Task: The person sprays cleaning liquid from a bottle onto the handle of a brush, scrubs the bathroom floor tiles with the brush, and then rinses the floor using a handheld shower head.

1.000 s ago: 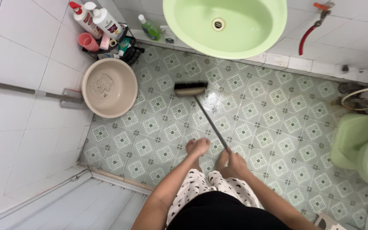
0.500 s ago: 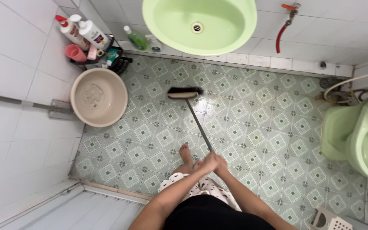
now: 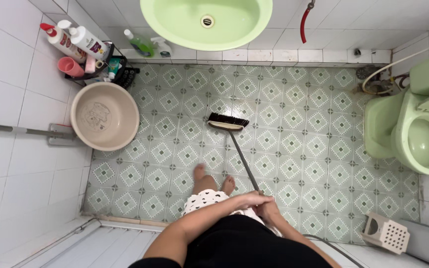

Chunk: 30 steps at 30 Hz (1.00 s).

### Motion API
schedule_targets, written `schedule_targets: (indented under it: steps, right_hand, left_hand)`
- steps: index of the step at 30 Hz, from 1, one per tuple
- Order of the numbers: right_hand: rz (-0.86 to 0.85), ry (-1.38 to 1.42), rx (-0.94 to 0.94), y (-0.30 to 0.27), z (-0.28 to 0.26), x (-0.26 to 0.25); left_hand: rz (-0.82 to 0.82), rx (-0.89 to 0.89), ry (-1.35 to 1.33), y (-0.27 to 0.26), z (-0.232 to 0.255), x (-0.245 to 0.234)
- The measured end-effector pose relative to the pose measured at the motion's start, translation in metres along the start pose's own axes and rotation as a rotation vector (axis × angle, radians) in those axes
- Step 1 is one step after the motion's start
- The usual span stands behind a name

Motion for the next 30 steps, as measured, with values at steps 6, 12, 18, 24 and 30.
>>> schedule_targets:
  steps: [6,12,18,24,30]
  right_hand:
    - [-0.155,0.232,0.099,0.081,-0.032,-0.018]
    - [-0.120,0.081,-0.172,0.194,-0.162,-0.018]
    - [-0.132,0.181,-0.129,0.309,-0.321,-0.002]
    - [0.173,0.014,-0.381,0.348,-0.433,0.013]
    - [0.121,0.268,-0.051,0.178,-0.358,0.064]
  left_hand:
    - [0.119,0.068,-0.124,0.021,0.024,-0.073]
    - [0.453,0.157,-0.343,0.001,0.015,-0.225]
    - [0.797,0.203,-0.231,-0.046,-0.002,-0.410]
    - [0.627,0.284,-0.482,-0.074,-0.024,-0.510]
    - [0.102,0.087,-0.267,-0.106,-0.088,-0.375]
Point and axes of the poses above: each hand's wrist, its own y-axis towards the middle knuckle, its own x-axis out of the palm, z = x × y, the point moved 5 cm from there along y, towards the middle knuckle, and after that the axes turned 9 degrees about z, right-handed, at the moved point
